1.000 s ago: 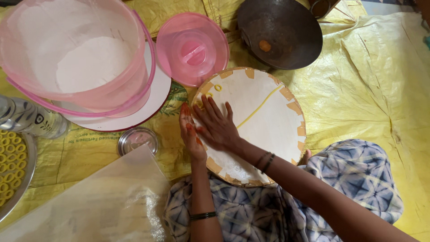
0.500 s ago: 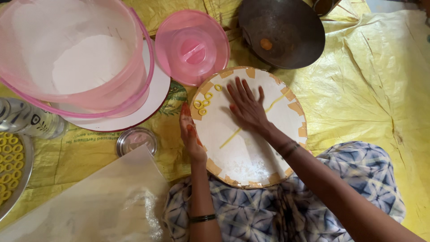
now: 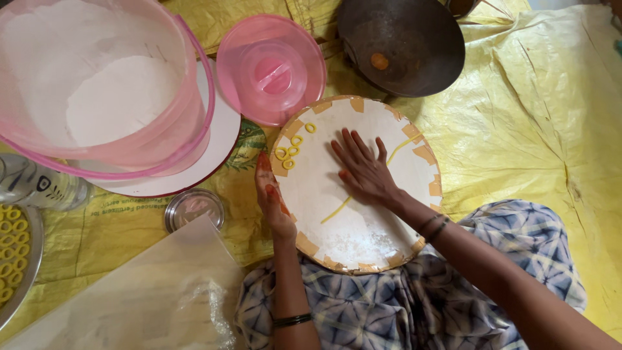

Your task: The person rolls a yellow dough strip on a floured board, then pinches off small segments and forms them into rings. The finished rings are placed on a plastic sheet and in a metal bowl.

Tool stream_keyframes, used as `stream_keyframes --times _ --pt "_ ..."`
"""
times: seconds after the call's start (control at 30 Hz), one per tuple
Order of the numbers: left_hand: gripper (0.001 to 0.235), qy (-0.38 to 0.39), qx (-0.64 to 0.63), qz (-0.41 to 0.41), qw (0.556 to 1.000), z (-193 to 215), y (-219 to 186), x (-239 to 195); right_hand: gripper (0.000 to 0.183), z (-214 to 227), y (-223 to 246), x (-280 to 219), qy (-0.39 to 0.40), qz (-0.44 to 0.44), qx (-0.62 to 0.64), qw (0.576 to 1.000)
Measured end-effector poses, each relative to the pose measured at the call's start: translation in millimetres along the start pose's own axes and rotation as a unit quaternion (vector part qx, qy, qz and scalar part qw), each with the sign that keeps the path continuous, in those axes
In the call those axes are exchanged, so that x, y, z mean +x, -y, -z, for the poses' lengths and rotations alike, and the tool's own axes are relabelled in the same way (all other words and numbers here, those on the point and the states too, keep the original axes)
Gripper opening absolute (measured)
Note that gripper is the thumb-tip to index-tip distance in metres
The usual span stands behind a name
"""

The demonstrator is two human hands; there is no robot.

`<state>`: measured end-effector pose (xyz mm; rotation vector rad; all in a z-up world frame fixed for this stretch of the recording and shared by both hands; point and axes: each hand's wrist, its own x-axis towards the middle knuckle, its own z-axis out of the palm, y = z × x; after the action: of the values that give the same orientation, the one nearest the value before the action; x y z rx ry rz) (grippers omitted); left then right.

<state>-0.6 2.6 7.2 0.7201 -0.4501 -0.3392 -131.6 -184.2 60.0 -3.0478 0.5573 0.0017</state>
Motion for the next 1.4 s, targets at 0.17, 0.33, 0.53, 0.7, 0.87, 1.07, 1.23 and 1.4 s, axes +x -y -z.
stream_keyframes --times 0.17,0.33,0.53,0.7,0.87,1.07,1.23,1.4 --pt "0.084 -0.003 0.002 0.003 1.0 -1 0 1 0.07 -2 1 8 0.001 -0.009 0.001 1.0" --pt "0.083 -0.002 0.009 0.003 1.0 2 0 0 0.068 -5 1 72 -0.007 -0.032 0.013 0.999" --pt "0.084 -0.001 0.004 0.007 1.0 3 1 0 0.068 4 -28 90 -0.015 -0.065 -0.011 0.998" --pt "0.085 -0.003 -0.008 0.005 1.0 0 -1 2 0.071 5 -42 28 0.0 -0.045 0.013 0.999" --pt "0.085 0.0 0.001 0.001 1.0 -1 -3 2 0.076 9 -45 -12 0.021 -0.054 0.008 0.998" --pt "0.084 0.004 -0.005 -0.003 1.0 -1 0 2 0.068 5 -41 48 0.001 -0.048 -0.001 0.999" --pt "0.083 0.004 0.004 0.004 1.0 2 -1 3 0.066 7 -30 91 -0.015 -0.054 -0.001 0.998" --pt "0.082 0.005 0.006 -0.008 1.0 -1 -2 3 0.066 1 -6 57 0.004 0.01 -0.002 1.0"
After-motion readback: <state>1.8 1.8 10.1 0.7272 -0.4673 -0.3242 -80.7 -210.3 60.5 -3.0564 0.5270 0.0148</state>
